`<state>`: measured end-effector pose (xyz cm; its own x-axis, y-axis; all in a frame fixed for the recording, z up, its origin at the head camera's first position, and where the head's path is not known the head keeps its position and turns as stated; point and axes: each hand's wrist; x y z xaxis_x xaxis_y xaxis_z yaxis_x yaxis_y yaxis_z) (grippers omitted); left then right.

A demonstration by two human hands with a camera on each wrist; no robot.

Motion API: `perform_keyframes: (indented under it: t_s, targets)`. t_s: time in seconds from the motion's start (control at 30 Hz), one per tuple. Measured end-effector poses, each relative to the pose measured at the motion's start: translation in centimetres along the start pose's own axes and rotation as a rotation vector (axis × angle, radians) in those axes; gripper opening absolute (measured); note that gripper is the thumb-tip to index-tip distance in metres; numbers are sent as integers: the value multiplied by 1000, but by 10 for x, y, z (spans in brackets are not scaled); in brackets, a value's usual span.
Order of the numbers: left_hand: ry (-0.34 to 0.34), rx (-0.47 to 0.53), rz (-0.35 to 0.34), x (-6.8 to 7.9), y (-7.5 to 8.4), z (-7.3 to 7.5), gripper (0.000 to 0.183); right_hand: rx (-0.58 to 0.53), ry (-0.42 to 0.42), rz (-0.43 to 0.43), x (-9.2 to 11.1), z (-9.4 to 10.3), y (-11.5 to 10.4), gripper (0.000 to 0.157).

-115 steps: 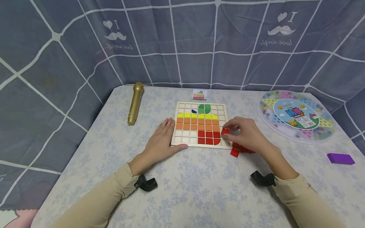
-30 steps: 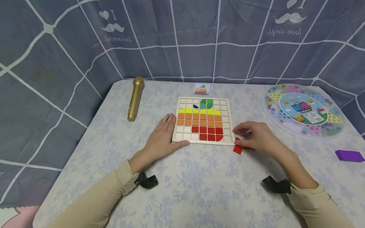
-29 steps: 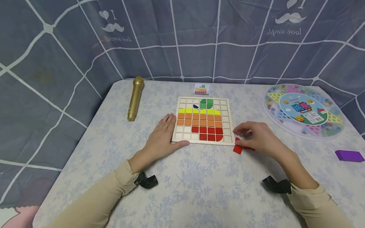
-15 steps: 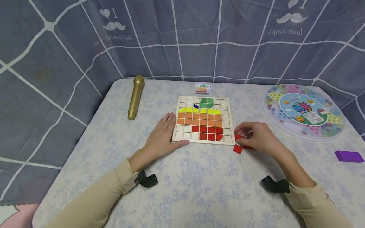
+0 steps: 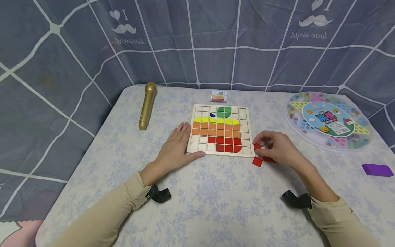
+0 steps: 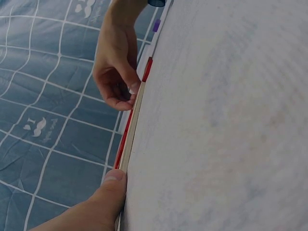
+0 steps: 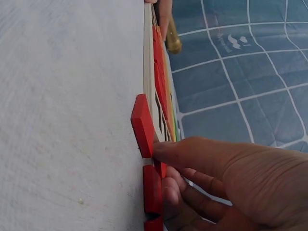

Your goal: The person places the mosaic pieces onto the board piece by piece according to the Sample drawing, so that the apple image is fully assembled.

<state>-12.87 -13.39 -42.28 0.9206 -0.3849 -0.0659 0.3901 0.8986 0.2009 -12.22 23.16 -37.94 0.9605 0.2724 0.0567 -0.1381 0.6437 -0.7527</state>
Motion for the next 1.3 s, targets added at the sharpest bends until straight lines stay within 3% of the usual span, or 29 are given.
perform_keyframes:
  t_s: [0.53, 0.83, 1.07, 1.3]
  targets:
    - [27, -2, -13, 2, -1, 4, 116, 17, 62, -18, 0, 3, -4, 26]
    - [22, 7, -8, 2, -1, 2, 117, 29, 88, 71, -1, 5, -13, 14]
    - [23, 0, -13, 2, -1, 2, 117, 43, 70, 79, -12, -10, -41, 13]
    - [6, 4, -7, 2, 0, 2, 118, -43, 45, 95, -31, -39, -65, 7]
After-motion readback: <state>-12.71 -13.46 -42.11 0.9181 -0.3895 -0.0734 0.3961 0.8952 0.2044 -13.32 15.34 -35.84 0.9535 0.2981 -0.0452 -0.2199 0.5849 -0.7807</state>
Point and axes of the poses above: each hand's wrist, its own x-axis away from the middle knuckle, its own z-axis out of the back of the hand, y = z × x, and after that the axes turned 12 degrees about -x, right-handed
